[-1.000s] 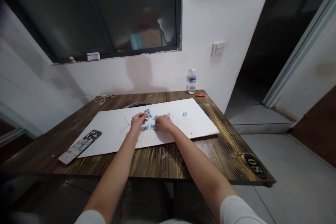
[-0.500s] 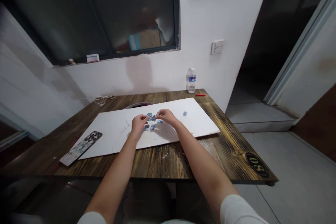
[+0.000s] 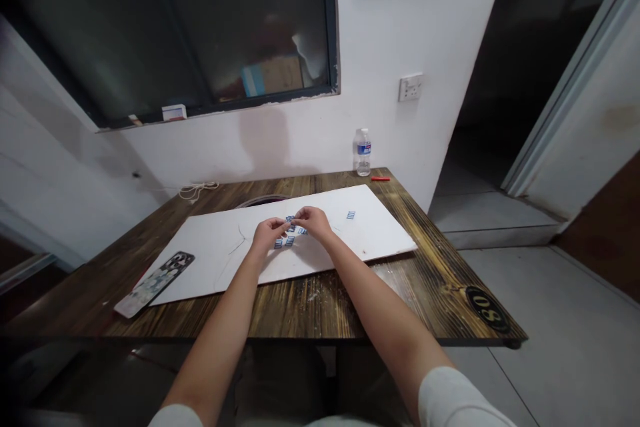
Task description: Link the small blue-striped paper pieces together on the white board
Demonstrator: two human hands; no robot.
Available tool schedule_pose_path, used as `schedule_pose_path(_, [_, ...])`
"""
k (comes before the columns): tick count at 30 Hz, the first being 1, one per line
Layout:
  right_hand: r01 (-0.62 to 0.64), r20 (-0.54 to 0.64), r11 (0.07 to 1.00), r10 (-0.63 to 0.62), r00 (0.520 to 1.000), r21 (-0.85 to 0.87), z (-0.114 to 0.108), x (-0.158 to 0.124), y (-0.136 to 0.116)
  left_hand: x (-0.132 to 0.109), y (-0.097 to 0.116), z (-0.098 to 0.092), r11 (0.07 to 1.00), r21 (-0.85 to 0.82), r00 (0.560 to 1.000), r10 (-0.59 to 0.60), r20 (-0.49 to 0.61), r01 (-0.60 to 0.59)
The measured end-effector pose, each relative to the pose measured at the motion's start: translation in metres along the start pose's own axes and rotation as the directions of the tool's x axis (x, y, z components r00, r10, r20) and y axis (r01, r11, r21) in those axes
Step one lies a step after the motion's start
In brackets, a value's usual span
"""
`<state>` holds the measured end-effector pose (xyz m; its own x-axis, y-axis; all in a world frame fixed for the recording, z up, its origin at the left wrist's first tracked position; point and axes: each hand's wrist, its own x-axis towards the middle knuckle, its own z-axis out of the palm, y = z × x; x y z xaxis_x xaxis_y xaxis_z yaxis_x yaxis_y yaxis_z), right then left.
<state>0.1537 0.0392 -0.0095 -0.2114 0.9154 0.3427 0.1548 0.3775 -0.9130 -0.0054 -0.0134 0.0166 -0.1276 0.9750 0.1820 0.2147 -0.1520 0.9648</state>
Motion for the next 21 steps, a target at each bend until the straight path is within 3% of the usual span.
schedule_pose_path(3, [-0.016,-0.02,0.997,0.014,1.0,-0.078,0.005,-0.004,-0.005,0.004,-0.004,-0.002,1.0,-0.015,0.995,0.004,-0.097,-0.005])
schedule_pose_path(6, [0.007,0.03,0.962,0.002,1.0,-0.272,0.009,-0.009,-0.011,0.008,-0.006,-0.007,1.0,-0.027,0.978,-0.011,-0.209,0.006])
schedule_pose_path(12, [0.092,0.175,0.748,0.033,0.984,-0.657,0.018,-0.024,-0.015,0.012,-0.008,-0.015,0.998,-0.054,0.925,-0.003,-0.38,-0.02])
schedule_pose_path(16, [0.091,0.181,0.716,0.05,0.982,-0.692,0.024,-0.031,-0.016,0.013,-0.009,-0.017,0.997,-0.076,0.907,-0.001,-0.42,-0.034])
schedule_pose_path(21, [-0.001,0.155,0.717,0.151,0.976,-0.697,0.027,-0.032,-0.018,0.012,-0.008,-0.017,0.996,-0.076,0.902,0.012,-0.432,-0.049])
